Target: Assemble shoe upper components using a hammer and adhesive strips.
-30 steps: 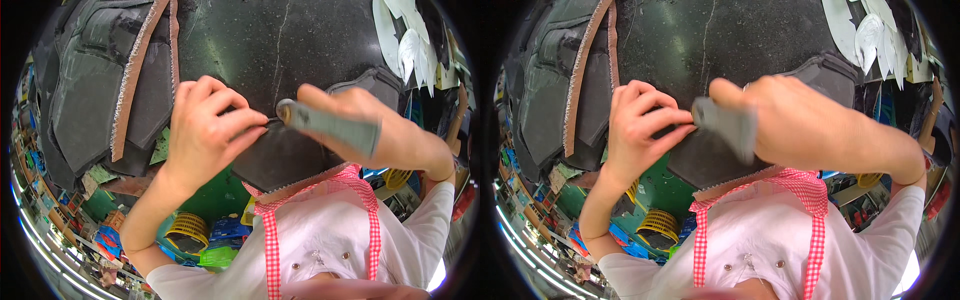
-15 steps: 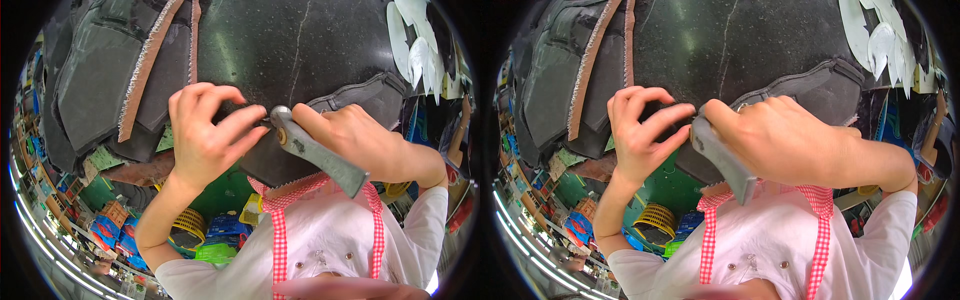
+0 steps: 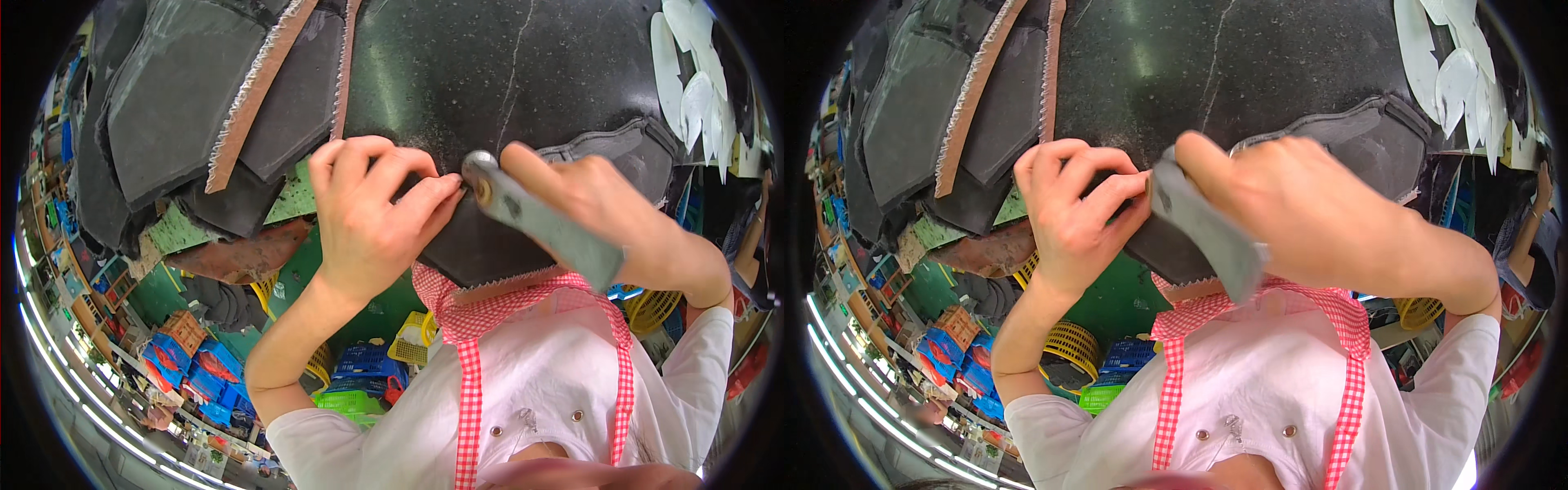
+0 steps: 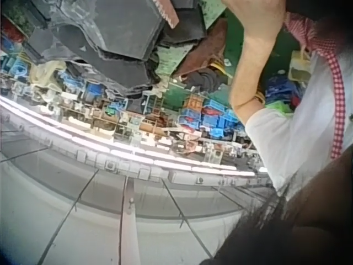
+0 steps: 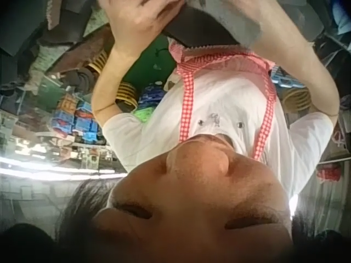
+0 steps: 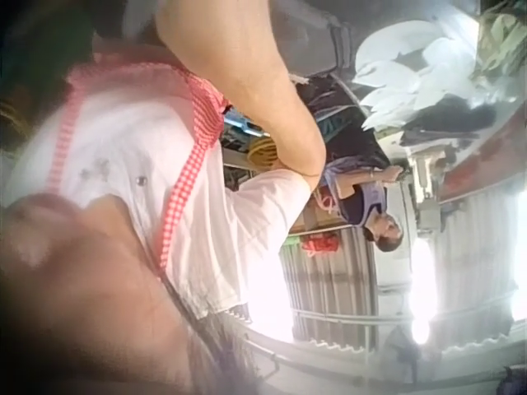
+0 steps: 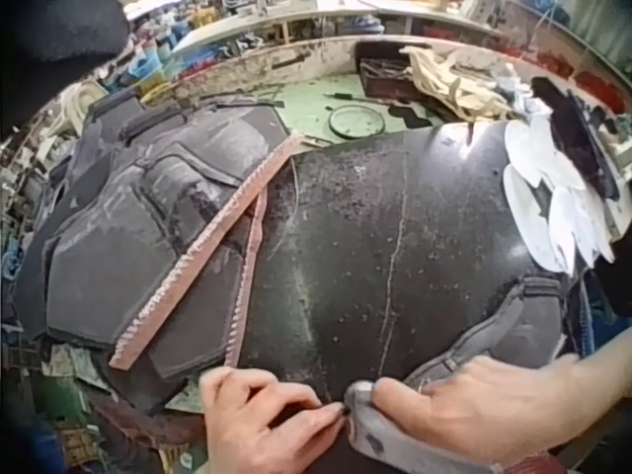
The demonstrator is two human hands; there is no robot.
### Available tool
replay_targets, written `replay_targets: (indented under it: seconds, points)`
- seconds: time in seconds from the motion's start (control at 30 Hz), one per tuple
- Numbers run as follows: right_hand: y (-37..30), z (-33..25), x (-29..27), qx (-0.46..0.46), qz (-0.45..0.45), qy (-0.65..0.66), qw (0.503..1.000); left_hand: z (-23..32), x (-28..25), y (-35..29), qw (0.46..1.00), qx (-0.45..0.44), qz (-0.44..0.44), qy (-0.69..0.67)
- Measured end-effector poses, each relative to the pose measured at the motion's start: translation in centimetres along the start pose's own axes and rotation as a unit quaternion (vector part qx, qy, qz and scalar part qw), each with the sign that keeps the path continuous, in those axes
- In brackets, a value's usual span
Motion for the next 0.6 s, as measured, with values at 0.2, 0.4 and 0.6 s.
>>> replay_targets:
  seconds: [0.2,0.4,0.6]
  points:
    - [0.4,-0.3,0.0,0.001,-0.021,0.007,1.000,-1.8,0.4,-1.3,0.990,-0.117,0.017,-0.083]
    - [0.1,-0.6,-1.7,-0.033,0.049,-0.014,0.998,-1.0,0.8,-0.6,0.989,-0.116,0.001,-0.089]
    - [0.5,-0.5,-1.1,0.016,-0.042,-0.039,0.998,0.5,0.5,0.6,0.997,-0.053,0.016,-0.056]
Point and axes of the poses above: each hand's wrist, its own y-axis towards the middle knuckle, its own x-axis out of the palm, z = x × y, the point moved 9 cm from there along y, towards the middle knuckle, and after that the axes turned 3 degrees about z, right-handed, at the moved point
